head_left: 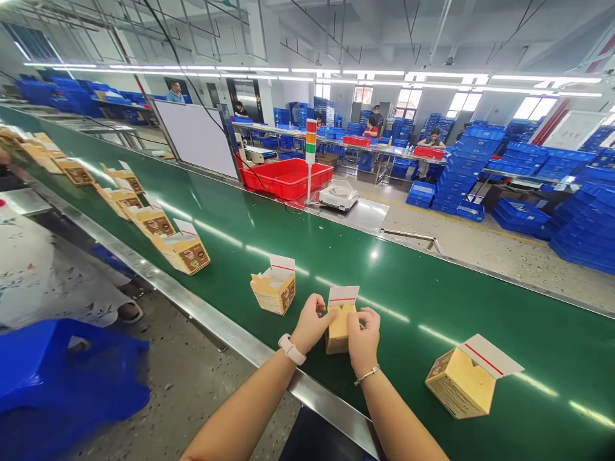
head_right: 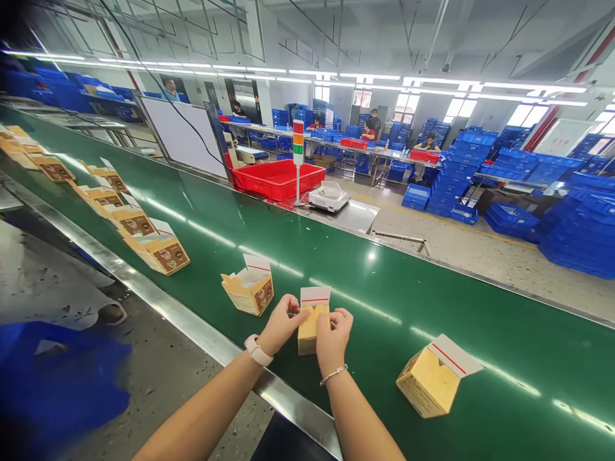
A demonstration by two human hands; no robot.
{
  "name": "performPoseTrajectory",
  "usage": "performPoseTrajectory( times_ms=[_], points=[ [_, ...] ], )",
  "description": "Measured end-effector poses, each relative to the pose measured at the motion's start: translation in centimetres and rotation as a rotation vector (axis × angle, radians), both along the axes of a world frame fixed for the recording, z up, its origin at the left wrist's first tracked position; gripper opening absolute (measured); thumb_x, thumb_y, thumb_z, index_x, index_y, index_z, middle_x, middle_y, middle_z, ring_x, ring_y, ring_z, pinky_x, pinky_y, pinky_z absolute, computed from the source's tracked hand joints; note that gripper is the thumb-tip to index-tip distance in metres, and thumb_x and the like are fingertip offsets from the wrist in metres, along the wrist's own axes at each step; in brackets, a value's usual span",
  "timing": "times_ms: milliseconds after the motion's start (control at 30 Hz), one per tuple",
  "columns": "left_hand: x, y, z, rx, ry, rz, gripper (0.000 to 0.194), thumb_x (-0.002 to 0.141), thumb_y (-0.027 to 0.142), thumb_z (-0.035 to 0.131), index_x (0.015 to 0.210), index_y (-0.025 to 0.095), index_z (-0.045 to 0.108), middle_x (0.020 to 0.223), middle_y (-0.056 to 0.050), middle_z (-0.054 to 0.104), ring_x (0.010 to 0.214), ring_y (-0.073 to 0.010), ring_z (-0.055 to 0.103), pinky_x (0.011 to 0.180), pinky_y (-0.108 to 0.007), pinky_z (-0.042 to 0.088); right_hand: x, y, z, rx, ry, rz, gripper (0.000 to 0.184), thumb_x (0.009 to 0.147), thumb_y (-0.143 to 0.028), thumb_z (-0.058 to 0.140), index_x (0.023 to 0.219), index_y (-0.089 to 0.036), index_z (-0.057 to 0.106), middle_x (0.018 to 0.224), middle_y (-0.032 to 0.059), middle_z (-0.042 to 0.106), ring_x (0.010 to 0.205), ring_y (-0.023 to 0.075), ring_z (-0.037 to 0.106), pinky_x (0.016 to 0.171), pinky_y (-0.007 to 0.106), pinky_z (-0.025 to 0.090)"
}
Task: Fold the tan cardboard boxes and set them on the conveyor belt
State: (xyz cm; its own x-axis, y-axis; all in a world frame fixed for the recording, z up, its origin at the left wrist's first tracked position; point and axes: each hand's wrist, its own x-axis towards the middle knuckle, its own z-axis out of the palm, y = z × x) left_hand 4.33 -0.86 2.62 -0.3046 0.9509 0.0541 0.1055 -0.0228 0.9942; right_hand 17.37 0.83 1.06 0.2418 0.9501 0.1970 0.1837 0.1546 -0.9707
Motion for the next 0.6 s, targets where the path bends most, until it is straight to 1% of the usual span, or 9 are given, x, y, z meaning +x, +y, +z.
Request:
performPoseTrajectory(
  times_ms=[33, 100, 167, 267, 333, 433, 500, 533, 600],
  points=[
    [0.4, 0.3, 0.0, -0.065, -0.133, -0.043, 0.026, 0.064, 0.028, 0.072, 0.08, 0.019, 0.054, 0.081, -0.001, 0.06, 0.08, -0.0181, 0.056, 0.074, -0.032, 0.046, 0.3, 0.0, 0.1, -0.083, 0.036, -0.04, 0.025, 0.065, -0.04, 0.064, 0.079, -0.02, 0.058, 0.103, 0.0075, 0.053, 0.091, 0.0209, 0.055, 0.076, 0.033, 0.049],
    [1.3, 0.6, -0.1, -0.152, -0.372, -0.197, 0.04, 0.06, 0.02, 0.074, 0.095, 0.018, 0.054, 0.094, -0.004, 0.064, 0.089, -0.0195, 0.059, 0.08, -0.033, 0.046, 1.1, 0.2, 0.5, -0.206, 0.082, -0.047, 0.042, 0.059, -0.036, 0.065, 0.098, -0.022, 0.055, 0.111, 0.0071, 0.051, 0.094, 0.0207, 0.055, 0.074, 0.032, 0.05],
    [2.2, 0.8, -0.2, -0.21, -0.535, -0.325, 0.043, 0.061, 0.015, 0.071, 0.101, 0.016, 0.056, 0.098, -0.007, 0.066, 0.092, -0.0211, 0.061, 0.084, -0.034, 0.045, 1.9, 0.3, 0.8, -0.302, 0.098, 0.018, 0.048, 0.057, -0.033, 0.063, 0.103, -0.023, 0.052, 0.115, 0.0075, 0.049, 0.091, 0.0203, 0.056, 0.073, 0.032, 0.05],
    [3.4, 1.1, 0.0, -0.258, -0.645, -0.406, 0.044, 0.061, 0.008, 0.068, 0.104, 0.016, 0.06, 0.098, -0.007, 0.069, 0.091, -0.0229, 0.064, 0.083, -0.035, 0.046, 2.8, 0.2, 1.1, -0.367, 0.068, 0.058, 0.048, 0.057, -0.032, 0.062, 0.103, -0.023, 0.052, 0.116, 0.0095, 0.048, 0.09, 0.0217, 0.056, 0.074, 0.035, 0.051],
    [4.1, 1.3, 0.3, -0.267, -0.67, -0.43, 0.046, 0.061, 0.006, 0.067, 0.105, 0.016, 0.061, 0.095, -0.007, 0.07, 0.087, -0.0224, 0.065, 0.08, -0.034, 0.047, 3.3, -0.1, 1.2, -0.293, -0.012, -0.002, 0.047, 0.06, -0.037, 0.061, 0.104, -0.022, 0.051, 0.115, 0.0105, 0.048, 0.097, 0.0247, 0.055, 0.082, 0.039, 0.049],
    [5.0, 1.8, 0.8, -0.268, -0.657, -0.425, 0.041, 0.064, 0.008, 0.069, 0.103, 0.016, 0.062, 0.091, -0.005, 0.07, 0.084, -0.021, 0.065, 0.08, -0.033, 0.047, 3.9, -0.9, 1.4, -0.05, -0.141, -0.116, 0.048, 0.067, -0.047, 0.059, 0.107, -0.021, 0.05, 0.114, 0.0112, 0.049, 0.109, 0.0273, 0.05, 0.095, 0.045, 0.041],
    [5.6, 1.9, 1.0, -0.256, -0.628, -0.418, 0.035, 0.066, 0.013, 0.071, 0.101, 0.015, 0.063, 0.09, -0.006, 0.069, 0.086, -0.0214, 0.064, 0.083, -0.035, 0.046, 4.4, -1.4, 1.5, 0.087, -0.196, -0.111, 0.049, 0.069, -0.05, 0.058, 0.107, -0.02, 0.05, 0.113, 0.0111, 0.051, 0.111, 0.0276, 0.049, 0.098, 0.046, 0.038],
    [5.8, 1.9, 1.1, -0.253, -0.617, -0.409, 0.034, 0.067, 0.016, 0.072, 0.1, 0.015, 0.062, 0.092, -0.006, 0.069, 0.088, -0.0215, 0.064, 0.084, -0.035, 0.046, 4.6, -1.6, 1.5, 0.112, -0.214, -0.089, 0.05, 0.068, -0.05, 0.06, 0.107, -0.02, 0.05, 0.111, 0.011, 0.052, 0.111, 0.0279, 0.049, 0.098, 0.047, 0.037],
    [6.1, 1.5, 1.2, -0.263, -0.604, -0.381, 0.034, 0.069, 0.022, 0.073, 0.1, 0.015, 0.059, 0.095, -0.007, 0.067, 0.09, -0.0211, 0.062, 0.086, -0.035, 0.045, 5.1, -1.7, 1.7, 0.038, -0.187, -0.022, 0.052, 0.063, -0.049, 0.066, 0.103, -0.021, 0.051, 0.106, 0.0098, 0.056, 0.104, 0.0278, 0.053, 0.093, 0.044, 0.042]
  ],
)
